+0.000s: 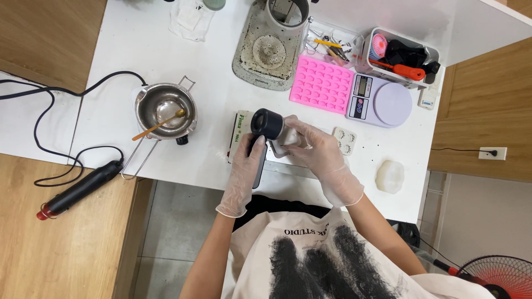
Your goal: Unmolding small wax or plaster objects from various molds on a workbench in a studio setting.
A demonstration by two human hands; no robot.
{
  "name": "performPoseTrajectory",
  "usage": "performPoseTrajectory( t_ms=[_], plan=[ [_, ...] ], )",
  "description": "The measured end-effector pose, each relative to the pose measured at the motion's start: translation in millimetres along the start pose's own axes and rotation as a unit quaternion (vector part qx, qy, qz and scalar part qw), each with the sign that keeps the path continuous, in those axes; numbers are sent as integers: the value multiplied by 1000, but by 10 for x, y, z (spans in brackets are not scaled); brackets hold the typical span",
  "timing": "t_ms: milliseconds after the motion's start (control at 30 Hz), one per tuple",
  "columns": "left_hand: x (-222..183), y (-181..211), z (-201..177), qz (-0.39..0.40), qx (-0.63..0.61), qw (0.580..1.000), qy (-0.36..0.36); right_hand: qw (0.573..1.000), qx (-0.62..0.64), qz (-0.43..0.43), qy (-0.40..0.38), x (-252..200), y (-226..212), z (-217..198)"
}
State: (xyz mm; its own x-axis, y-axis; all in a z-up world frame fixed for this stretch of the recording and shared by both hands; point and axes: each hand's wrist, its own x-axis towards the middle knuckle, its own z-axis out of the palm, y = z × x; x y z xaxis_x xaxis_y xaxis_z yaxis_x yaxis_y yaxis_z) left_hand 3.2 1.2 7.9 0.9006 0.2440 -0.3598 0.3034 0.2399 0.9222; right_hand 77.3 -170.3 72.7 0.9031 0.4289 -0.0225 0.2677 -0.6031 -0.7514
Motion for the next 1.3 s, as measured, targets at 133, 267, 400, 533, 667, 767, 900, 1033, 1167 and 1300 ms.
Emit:
performPoseTrajectory(
  t_ms=[133, 267, 400, 533, 667, 767, 900, 1033, 1167, 1300],
  plan=[
    [21, -94, -12, -23, -35, 999, -2, 999, 23, 20, -9, -22, 69, 29],
    [46, -176, -40, -29, -54, 998, -4, 999, 6, 35, -13, -6, 27, 14],
    [47, -153, -42, -70, -85, 994, 6, 998, 7, 58, -25, -1, 4, -8],
    [63, -187, -46, -66, -78, 995, 6, 998, 40, 54, -12, -23, 109, 51],
    [41, -132, -35, -60, -69, 996, 5, 998, 18, 61, -17, -18, 55, 29],
    [8, -34, -15, -79, -62, 995, 8, 998, 22, 57, -17, -26, 67, 25],
    [26, -138, -36, -84, -59, 995, 8, 998, 37, 40, -18, -25, 78, 39],
    [117, -374, -82, -65, -72, 995, -1, 996, 51, 67, -17, -19, 135, 87],
    [130, -408, -109, -35, -64, 997, -14, 998, 44, 48, 4, -32, 218, 133],
    [131, -385, -118, -35, -41, 999, -5, 996, 49, 70, -3, -30, 150, 115]
  ],
)
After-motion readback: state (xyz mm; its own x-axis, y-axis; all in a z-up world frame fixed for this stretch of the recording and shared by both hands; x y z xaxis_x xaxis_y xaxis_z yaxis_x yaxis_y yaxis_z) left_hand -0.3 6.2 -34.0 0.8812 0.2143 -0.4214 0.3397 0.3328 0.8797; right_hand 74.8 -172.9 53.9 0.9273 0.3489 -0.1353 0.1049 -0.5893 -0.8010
